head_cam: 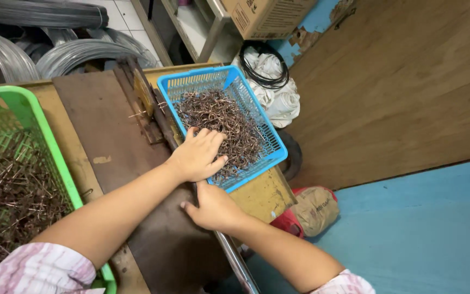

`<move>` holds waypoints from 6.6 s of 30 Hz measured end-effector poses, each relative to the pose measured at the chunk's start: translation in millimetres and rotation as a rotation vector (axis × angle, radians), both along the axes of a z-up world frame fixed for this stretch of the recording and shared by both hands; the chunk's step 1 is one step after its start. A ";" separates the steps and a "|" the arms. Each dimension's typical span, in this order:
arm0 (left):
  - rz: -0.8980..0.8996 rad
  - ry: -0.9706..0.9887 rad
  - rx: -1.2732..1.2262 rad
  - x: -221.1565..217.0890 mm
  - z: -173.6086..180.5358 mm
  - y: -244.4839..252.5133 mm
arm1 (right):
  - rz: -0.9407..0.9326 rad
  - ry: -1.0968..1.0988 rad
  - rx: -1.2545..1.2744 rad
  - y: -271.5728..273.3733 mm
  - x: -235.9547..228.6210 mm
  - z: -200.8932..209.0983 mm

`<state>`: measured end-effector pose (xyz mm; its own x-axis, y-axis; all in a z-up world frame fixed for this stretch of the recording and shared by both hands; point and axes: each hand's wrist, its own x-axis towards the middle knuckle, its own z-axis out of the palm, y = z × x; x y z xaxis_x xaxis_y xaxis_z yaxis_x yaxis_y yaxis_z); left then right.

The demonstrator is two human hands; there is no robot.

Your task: Process small metal nails using a manual lever-operated tool

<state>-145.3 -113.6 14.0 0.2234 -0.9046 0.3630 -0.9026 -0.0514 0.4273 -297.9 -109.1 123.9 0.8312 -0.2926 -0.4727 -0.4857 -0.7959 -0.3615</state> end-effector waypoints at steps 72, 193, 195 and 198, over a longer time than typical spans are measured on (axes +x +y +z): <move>0.891 0.360 0.184 122.6 -58.6 73.8 | -0.114 -0.105 -0.060 16.3 -12.9 -35.7; 1.264 0.506 0.307 13.9 1.6 306.3 | -0.111 -0.216 -0.043 -5.6 -18.1 -88.5; 1.297 0.522 0.309 18.5 -9.5 307.5 | -0.088 -0.228 -0.044 -8.2 -18.5 -92.8; 1.298 0.528 0.436 27.5 -20.8 307.5 | -0.123 -0.195 -0.061 -11.4 -15.9 -96.7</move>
